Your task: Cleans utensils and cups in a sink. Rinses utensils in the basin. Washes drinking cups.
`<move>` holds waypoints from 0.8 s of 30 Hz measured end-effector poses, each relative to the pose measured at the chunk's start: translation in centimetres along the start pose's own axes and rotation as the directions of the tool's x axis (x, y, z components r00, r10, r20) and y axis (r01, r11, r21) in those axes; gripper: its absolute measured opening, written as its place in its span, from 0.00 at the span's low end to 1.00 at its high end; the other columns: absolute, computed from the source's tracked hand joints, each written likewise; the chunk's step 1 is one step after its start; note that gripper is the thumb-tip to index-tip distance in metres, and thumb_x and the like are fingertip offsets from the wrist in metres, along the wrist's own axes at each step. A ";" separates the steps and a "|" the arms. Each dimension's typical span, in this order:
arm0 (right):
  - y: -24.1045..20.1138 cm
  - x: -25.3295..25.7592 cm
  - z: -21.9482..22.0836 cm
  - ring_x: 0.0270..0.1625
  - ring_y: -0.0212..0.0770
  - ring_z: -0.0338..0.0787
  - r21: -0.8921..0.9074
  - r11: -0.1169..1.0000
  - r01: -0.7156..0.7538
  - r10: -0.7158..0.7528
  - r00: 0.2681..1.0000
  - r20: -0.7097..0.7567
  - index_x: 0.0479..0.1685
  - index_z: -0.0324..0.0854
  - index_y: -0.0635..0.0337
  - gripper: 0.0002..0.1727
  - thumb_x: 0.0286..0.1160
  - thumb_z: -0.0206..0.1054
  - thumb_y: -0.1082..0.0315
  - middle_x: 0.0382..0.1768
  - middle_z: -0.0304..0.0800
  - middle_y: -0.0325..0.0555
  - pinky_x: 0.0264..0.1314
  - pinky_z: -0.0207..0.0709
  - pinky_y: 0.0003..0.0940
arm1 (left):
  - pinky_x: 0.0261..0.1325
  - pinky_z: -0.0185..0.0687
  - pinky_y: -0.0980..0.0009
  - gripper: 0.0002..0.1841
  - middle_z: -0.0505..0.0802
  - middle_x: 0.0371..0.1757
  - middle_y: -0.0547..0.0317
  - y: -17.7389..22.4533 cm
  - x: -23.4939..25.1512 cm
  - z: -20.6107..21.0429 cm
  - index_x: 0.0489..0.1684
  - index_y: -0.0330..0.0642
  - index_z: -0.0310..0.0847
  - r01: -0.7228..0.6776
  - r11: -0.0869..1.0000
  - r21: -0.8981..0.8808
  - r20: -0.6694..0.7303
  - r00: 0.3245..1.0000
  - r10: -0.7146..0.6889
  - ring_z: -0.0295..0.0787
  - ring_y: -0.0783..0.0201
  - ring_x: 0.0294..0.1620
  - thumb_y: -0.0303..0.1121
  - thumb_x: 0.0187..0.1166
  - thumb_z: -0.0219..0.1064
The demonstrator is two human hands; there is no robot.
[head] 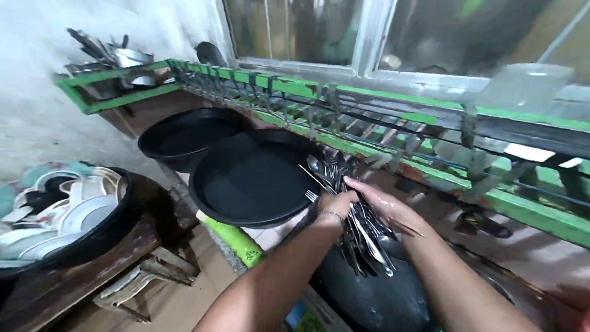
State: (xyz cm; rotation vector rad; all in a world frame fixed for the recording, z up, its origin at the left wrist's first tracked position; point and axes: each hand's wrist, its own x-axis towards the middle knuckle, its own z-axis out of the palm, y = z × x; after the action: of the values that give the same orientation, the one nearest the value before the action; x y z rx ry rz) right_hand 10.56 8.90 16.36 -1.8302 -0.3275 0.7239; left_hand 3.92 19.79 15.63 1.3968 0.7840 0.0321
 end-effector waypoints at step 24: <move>-26.7 38.1 37.7 0.81 0.47 0.75 -0.362 0.917 0.167 -0.056 0.953 0.297 0.82 0.73 0.46 0.42 0.79 0.51 0.26 0.79 0.78 0.47 0.81 0.67 0.59 | 0.65 0.77 0.40 0.26 0.85 0.68 0.38 15.5 28.1 -45.0 0.65 0.33 0.81 -0.104 0.919 -0.380 -0.176 0.984 0.038 0.79 0.44 0.69 0.39 0.71 0.75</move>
State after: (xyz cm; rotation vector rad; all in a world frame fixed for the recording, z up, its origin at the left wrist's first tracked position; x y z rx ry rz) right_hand 19.95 67.93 20.15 -2.0528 -0.8055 0.8880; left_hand 8.73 74.84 17.48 1.0505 0.8122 0.3479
